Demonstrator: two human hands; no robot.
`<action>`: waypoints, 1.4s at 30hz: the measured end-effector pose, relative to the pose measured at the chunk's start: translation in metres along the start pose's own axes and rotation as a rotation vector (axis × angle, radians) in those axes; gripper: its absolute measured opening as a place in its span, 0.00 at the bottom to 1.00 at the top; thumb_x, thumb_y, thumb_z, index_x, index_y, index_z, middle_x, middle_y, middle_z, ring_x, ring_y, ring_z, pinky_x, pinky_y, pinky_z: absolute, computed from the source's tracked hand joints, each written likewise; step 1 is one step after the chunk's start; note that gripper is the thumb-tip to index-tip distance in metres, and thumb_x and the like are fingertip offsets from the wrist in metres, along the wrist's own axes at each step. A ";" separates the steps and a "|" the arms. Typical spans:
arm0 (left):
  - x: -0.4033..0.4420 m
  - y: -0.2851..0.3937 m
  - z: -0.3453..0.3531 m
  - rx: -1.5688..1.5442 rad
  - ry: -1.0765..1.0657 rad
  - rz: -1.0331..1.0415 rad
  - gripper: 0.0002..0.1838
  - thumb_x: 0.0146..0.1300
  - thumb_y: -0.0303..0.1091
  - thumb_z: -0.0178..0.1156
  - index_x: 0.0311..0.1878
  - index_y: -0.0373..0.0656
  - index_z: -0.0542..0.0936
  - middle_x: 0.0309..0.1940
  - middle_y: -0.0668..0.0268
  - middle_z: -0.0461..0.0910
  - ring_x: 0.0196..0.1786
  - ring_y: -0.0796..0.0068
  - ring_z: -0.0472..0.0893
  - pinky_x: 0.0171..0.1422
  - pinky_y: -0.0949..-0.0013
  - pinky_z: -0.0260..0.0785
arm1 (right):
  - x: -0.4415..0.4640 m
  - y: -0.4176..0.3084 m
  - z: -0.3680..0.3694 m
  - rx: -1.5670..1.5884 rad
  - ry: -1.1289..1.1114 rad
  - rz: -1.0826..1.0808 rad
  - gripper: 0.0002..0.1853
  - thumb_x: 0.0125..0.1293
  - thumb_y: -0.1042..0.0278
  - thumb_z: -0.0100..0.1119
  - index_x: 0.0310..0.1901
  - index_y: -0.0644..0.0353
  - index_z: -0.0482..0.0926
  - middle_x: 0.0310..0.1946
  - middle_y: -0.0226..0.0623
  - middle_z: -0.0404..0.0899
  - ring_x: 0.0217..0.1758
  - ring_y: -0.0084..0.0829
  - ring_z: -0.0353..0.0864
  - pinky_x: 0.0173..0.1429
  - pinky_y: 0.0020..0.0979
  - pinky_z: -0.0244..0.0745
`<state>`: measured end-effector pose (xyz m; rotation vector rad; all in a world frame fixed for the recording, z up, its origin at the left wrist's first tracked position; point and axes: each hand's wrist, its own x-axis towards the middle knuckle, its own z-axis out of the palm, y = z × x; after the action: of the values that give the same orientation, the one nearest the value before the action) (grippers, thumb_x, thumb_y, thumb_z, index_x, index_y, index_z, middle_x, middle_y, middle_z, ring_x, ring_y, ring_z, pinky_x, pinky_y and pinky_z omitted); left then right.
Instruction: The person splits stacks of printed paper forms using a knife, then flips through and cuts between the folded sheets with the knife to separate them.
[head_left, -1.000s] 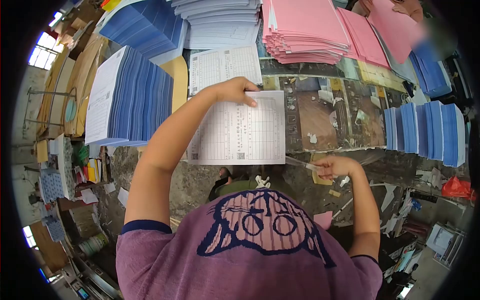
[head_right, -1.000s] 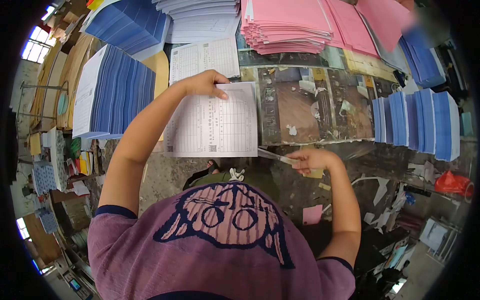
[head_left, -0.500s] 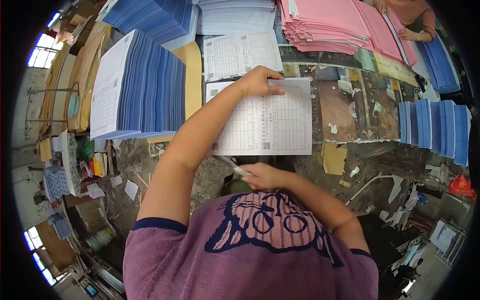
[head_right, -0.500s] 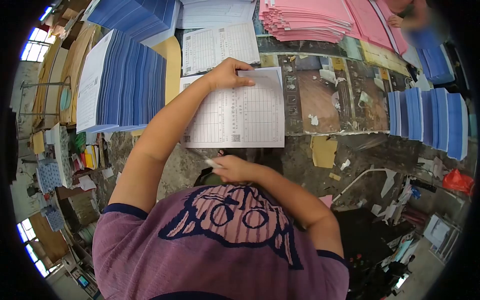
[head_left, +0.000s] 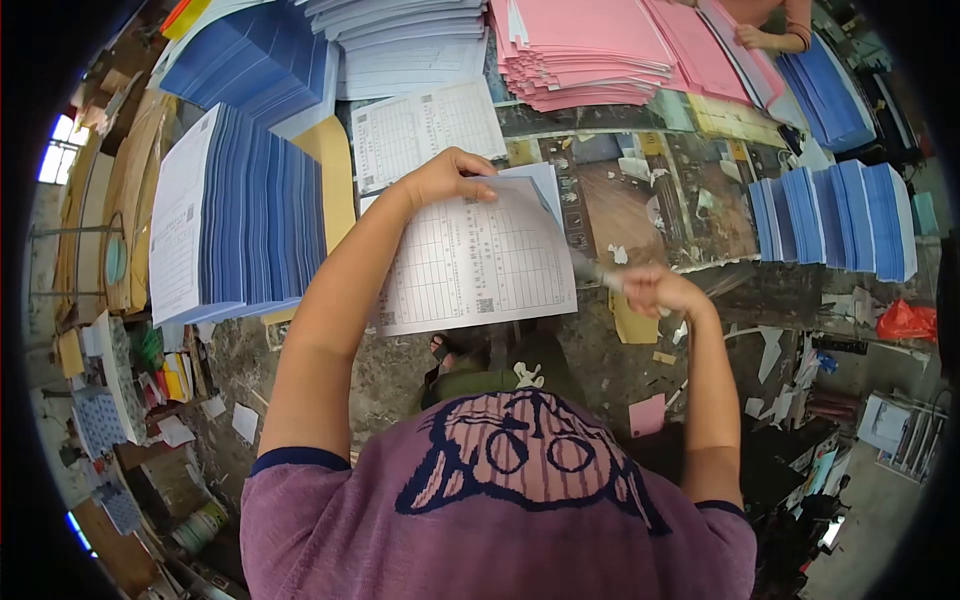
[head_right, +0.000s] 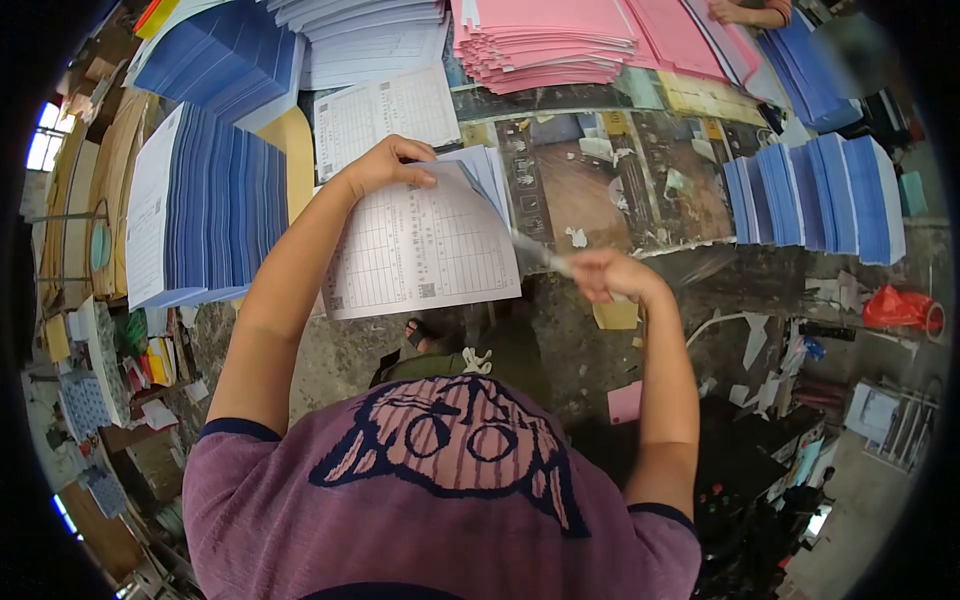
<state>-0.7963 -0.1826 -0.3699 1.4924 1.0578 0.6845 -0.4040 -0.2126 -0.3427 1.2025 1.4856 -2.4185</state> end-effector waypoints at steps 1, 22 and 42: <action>0.000 -0.001 0.001 -0.010 0.014 -0.009 0.11 0.49 0.26 0.67 0.38 0.37 0.82 0.30 0.69 0.80 0.26 0.82 0.71 0.34 0.80 0.65 | 0.003 0.006 -0.005 -0.121 -0.064 0.146 0.18 0.66 0.75 0.47 0.58 0.58 0.71 0.16 0.29 0.69 0.13 0.17 0.58 0.16 0.19 0.52; 0.024 0.008 0.019 -0.105 0.207 0.126 0.24 0.48 0.26 0.67 0.52 0.43 0.78 0.28 0.70 0.79 0.25 0.84 0.68 0.35 0.81 0.64 | 0.048 -0.033 0.119 -0.536 -0.543 -0.202 0.11 0.64 0.71 0.48 0.45 0.54 0.78 0.18 0.28 0.74 0.17 0.20 0.66 0.22 0.24 0.61; 0.015 0.020 0.023 0.161 0.175 -0.038 0.30 0.52 0.27 0.65 0.60 0.59 0.73 0.25 0.73 0.74 0.24 0.83 0.66 0.33 0.80 0.61 | 0.034 0.018 0.100 -0.024 -0.220 0.120 0.16 0.65 0.72 0.49 0.55 0.55 0.73 0.16 0.25 0.70 0.13 0.16 0.60 0.14 0.19 0.53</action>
<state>-0.7647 -0.1791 -0.3570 1.5665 1.2965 0.7275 -0.4780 -0.2891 -0.3546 0.9547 1.3364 -2.3581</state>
